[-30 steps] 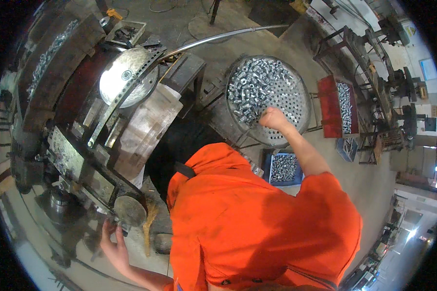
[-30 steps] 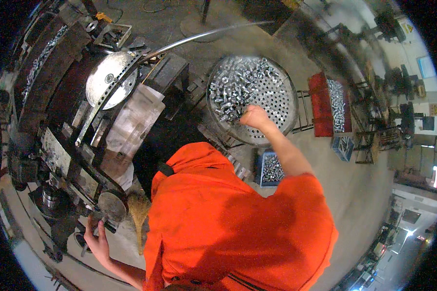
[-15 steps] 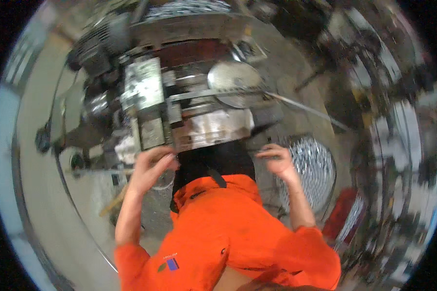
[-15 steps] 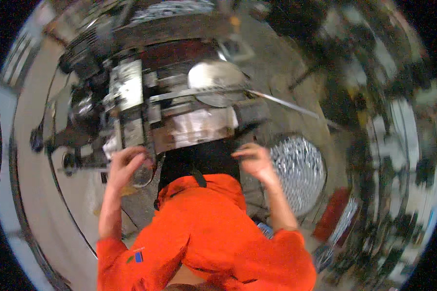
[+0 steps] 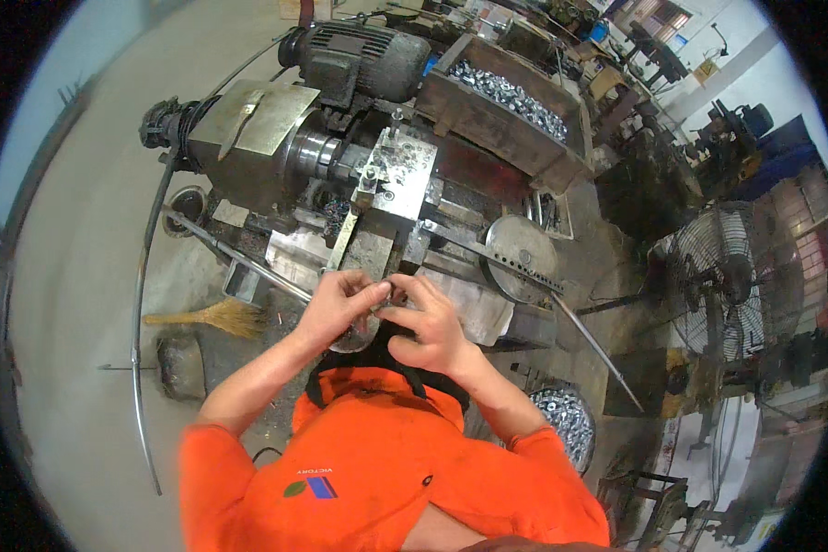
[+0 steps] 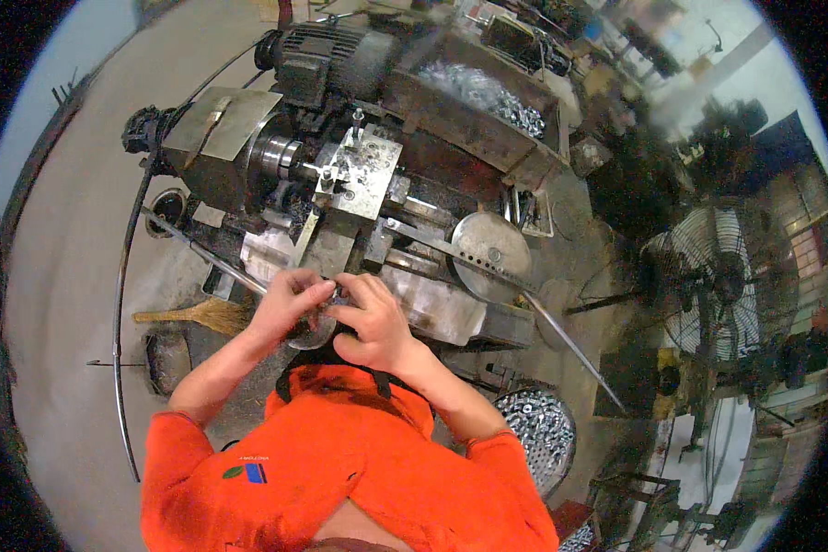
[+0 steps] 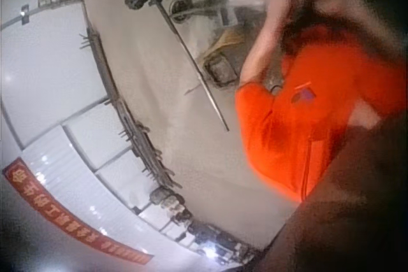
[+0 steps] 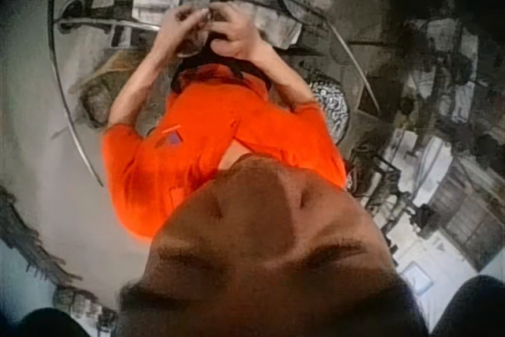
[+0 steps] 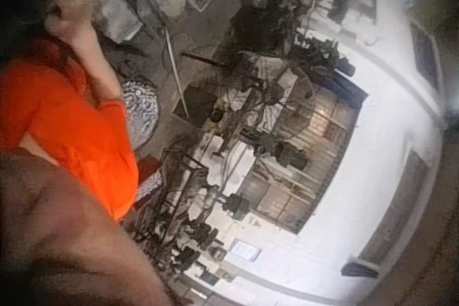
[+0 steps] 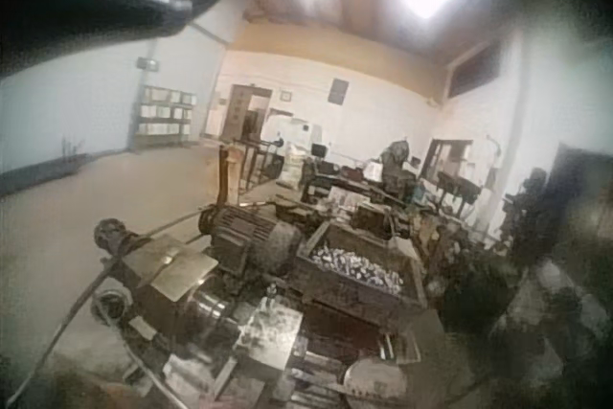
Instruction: The person operates a metal turning machine, repeatedly inserting small metal pieces into the chuck, engaging the machine with a lever, and collecting the finished parts into a perforated tray. The cycle is repeated continuously throughout the clip.
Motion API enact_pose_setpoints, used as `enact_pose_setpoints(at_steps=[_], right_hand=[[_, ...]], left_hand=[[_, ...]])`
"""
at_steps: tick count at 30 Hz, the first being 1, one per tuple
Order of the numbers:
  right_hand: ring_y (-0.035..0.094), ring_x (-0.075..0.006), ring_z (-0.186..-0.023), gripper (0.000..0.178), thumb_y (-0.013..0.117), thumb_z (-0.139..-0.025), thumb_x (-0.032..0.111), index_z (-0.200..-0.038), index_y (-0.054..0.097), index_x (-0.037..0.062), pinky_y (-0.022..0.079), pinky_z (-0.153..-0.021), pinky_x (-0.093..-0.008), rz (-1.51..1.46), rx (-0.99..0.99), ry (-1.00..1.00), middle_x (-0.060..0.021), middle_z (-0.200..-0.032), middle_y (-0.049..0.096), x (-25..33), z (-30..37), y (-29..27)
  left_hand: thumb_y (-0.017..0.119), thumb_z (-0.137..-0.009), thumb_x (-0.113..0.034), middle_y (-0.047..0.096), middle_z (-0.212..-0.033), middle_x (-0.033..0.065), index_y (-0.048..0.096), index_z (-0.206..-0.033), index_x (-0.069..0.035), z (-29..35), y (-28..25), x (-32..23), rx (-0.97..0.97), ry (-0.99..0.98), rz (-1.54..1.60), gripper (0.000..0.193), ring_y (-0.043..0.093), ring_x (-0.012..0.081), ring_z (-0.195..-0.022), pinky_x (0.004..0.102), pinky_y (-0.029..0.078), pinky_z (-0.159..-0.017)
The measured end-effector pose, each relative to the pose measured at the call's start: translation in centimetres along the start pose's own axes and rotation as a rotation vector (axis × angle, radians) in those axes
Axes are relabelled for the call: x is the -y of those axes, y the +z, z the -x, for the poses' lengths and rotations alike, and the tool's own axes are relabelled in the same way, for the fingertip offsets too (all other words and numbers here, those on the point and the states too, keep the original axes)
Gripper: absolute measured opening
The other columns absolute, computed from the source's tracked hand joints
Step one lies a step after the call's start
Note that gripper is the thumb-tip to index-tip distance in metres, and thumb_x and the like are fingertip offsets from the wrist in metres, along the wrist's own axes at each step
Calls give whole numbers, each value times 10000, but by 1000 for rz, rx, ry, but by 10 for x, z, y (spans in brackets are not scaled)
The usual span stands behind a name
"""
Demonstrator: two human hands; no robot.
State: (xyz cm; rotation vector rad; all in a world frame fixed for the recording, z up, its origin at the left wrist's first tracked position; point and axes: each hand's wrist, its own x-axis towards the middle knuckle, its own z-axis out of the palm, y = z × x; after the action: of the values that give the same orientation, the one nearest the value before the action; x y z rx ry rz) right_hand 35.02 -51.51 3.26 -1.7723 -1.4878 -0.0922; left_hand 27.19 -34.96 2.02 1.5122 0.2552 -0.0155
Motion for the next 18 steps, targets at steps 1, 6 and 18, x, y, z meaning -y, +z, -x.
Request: enact_pose_setpoints(at_steps=[1,6,18], right_hand=[[519,-374,-905,326,617,-549,150,-856,624,39,434,-793,-437,0,22,4,-237,-1088,506,-4,-2,4],[506,-410,-969,395,642,-548,177,-906,623,12,429,-848,-453,30,153,-29,-267,-1137,483,-17,-34,7],[608,-362,-814,205,593,-542,134,-677,662,-4,508,-746,-393,381,328,333,-197,-788,634,-124,-185,44]], left_hand=[[646,-820,-292,558,-608,18,597,-719,-5,-1,-2,-5,-64,18,-7,308,512,78,-516,224,401,-413],[654,-826,-248,575,-629,29,607,-821,16,-12,-26,-18,-107,75,-143,268,495,74,-476,231,399,-437],[630,-784,-284,602,-698,180,551,-1110,-66,160,-246,-1,-829,-305,-1457,401,596,362,-709,449,462,-624]])
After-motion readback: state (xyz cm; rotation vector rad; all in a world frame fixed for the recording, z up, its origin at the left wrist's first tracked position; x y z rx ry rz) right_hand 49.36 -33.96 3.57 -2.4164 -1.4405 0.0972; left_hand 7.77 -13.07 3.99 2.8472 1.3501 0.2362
